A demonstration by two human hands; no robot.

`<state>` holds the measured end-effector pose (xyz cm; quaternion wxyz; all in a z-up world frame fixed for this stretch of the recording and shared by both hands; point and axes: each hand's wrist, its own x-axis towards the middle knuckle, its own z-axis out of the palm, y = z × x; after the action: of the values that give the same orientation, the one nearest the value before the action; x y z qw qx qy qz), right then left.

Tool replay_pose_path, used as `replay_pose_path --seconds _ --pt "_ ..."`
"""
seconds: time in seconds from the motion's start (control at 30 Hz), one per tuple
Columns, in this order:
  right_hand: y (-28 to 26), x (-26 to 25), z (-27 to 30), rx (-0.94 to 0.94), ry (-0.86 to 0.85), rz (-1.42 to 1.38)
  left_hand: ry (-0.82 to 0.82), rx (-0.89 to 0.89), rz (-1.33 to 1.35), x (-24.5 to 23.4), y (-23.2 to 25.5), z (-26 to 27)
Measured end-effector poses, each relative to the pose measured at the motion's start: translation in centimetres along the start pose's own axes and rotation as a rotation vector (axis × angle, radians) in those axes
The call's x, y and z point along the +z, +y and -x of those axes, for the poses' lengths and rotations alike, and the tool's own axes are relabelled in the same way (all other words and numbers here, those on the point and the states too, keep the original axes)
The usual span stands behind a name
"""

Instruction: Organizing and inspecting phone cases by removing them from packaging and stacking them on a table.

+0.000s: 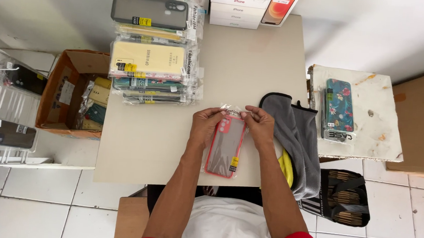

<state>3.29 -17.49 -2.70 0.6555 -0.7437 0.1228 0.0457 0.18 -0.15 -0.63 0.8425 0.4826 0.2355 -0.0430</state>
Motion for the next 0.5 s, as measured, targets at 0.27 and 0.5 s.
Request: replay_pose_path --seconds 0.27,0.5 --pt "-0.4 0.6 -0.8 -0.486 0.159 0.299 0.036 0.157 -0.254 0.1 1.3 1.2" --pt "0.6 -4.6 -0.2 -0.537 0.331 1.194 0.061 1.033 -1.008 -4.5 -0.5 5.0"
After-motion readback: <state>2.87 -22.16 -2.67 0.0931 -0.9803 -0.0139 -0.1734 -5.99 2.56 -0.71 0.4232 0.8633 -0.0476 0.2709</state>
